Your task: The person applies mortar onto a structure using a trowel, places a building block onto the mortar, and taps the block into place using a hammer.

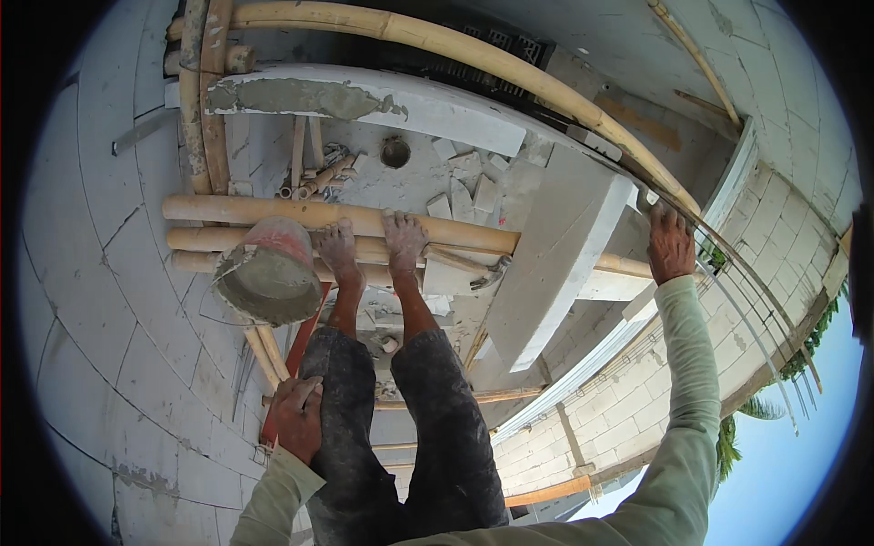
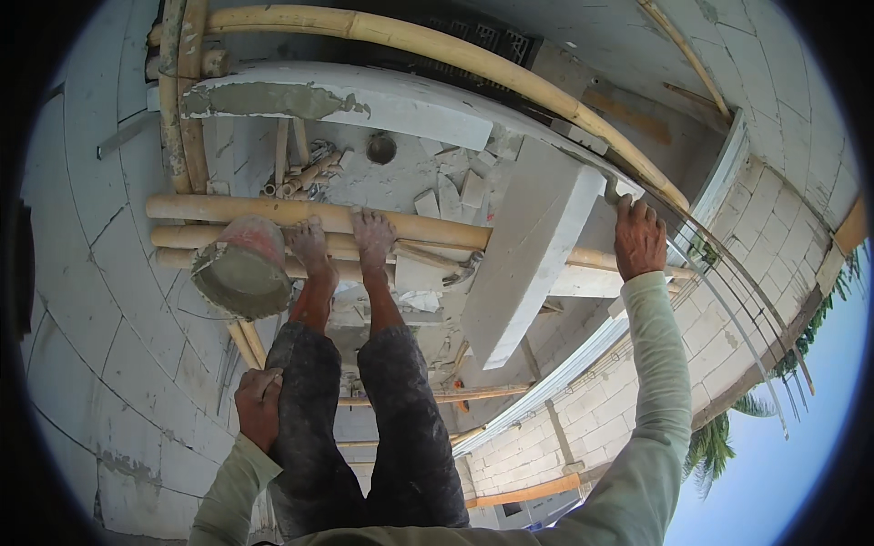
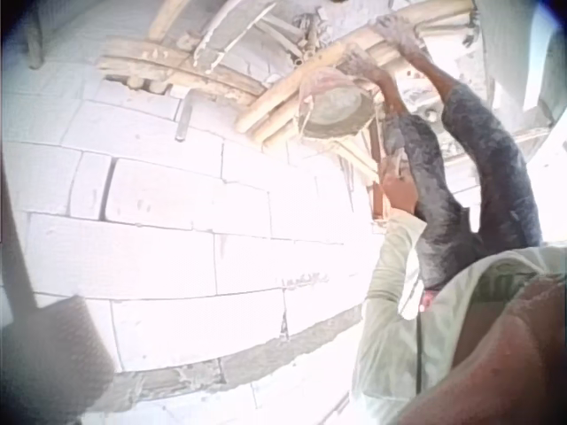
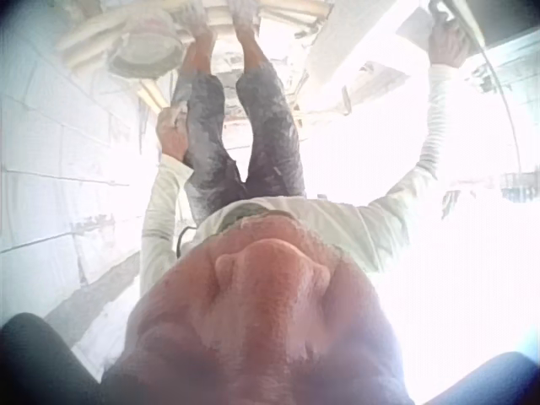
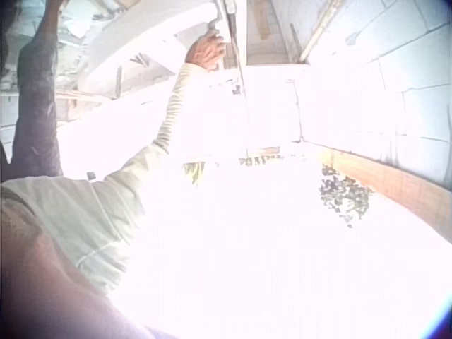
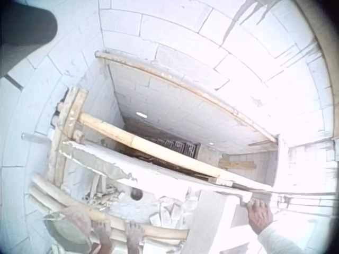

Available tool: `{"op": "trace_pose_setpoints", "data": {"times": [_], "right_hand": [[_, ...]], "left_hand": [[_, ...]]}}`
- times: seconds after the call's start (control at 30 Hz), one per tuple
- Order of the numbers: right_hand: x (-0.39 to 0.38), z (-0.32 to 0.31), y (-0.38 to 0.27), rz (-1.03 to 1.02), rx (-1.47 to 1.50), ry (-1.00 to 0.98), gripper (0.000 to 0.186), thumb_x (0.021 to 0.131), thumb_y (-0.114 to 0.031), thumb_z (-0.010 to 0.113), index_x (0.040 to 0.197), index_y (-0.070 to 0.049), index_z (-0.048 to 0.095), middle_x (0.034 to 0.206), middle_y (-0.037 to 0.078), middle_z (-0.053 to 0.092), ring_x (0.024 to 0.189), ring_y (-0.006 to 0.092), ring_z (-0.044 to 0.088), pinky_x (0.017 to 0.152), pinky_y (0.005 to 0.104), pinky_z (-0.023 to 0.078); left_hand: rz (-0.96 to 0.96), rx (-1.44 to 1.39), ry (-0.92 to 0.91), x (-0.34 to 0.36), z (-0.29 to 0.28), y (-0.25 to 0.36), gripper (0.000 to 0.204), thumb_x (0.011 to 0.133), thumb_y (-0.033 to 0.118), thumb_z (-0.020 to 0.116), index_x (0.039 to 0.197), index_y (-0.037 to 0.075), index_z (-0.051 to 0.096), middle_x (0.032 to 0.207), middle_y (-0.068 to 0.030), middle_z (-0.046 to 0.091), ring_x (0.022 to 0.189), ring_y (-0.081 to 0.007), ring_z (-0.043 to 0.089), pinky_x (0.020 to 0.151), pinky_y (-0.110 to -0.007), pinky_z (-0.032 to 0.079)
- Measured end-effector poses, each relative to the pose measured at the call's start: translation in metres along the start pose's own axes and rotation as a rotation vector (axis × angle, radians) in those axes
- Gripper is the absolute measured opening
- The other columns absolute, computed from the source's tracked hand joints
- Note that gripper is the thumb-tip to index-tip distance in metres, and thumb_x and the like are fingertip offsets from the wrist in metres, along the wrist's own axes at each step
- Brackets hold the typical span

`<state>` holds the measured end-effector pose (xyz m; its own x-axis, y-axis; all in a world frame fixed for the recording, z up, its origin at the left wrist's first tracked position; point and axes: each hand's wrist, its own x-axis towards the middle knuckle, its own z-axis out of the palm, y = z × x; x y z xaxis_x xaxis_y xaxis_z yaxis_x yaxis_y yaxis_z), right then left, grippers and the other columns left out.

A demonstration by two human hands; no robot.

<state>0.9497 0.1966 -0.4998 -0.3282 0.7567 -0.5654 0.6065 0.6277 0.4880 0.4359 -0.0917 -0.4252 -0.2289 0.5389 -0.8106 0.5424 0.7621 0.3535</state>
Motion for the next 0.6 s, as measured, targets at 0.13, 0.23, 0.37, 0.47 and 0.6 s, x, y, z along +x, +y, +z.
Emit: {"op": "trace_pose_setpoints", "data": {"times": [0.13,0.23,0.37,0.47,0.6], "right_hand": [[-0.072,-0.030,0.041,0.161,0.016,-0.053,0.048,0.085,-0.005,0.053,0.133,-0.007,0.048,0.095,0.011,0.053,0.092,0.0286,0.059,0.073,0.0419,0.048],[-0.082,-0.051,0.015,0.203,0.069,0.003,0.050,0.084,-0.007,0.058,0.133,-0.007,0.048,0.098,0.013,0.055,0.090,0.0302,0.061,0.068,0.0425,0.051],[-0.050,-0.137,-0.113,-0.014,0.777,-0.055,0.056,0.076,-0.005,0.065,0.130,-0.002,0.050,0.089,0.014,0.055,0.075,0.0329,0.061,0.063,0.0423,0.051],[-0.028,-0.184,-0.232,-0.336,0.991,-0.106,0.053,0.075,-0.011,0.066,0.125,-0.001,0.053,0.084,0.016,0.057,0.074,0.0330,0.064,0.062,0.0412,0.053],[-0.018,-0.205,-0.346,-0.516,1.146,-0.248,0.046,0.076,-0.016,0.065,0.115,0.005,0.052,0.084,0.017,0.062,0.072,0.0336,0.067,0.061,0.0432,0.056]], "left_hand": [[0.085,-0.013,0.017,0.003,0.004,0.003,0.015,0.083,0.003,0.066,0.097,0.002,0.071,0.087,-0.0130,0.064,0.086,-0.0314,0.061,0.077,-0.040,0.048],[0.094,-0.023,0.048,-0.002,0.012,-0.006,0.016,0.082,0.003,0.067,0.097,0.002,0.071,0.086,-0.0121,0.064,0.086,-0.0315,0.061,0.077,-0.041,0.048],[0.128,-0.034,0.078,-0.010,0.018,-0.018,0.017,0.080,0.003,0.068,0.097,0.004,0.071,0.086,-0.0113,0.064,0.086,-0.0315,0.060,0.077,-0.042,0.048],[0.121,0.020,0.143,-0.023,0.013,-0.024,0.020,0.080,0.003,0.067,0.100,0.004,0.070,0.087,-0.0112,0.063,0.084,-0.0327,0.059,0.077,-0.043,0.048],[0.227,0.112,0.239,-0.023,0.018,-0.021,0.021,0.081,0.003,0.066,0.102,0.004,0.069,0.088,-0.0116,0.061,0.084,-0.0339,0.057,0.076,-0.044,0.047]]}}
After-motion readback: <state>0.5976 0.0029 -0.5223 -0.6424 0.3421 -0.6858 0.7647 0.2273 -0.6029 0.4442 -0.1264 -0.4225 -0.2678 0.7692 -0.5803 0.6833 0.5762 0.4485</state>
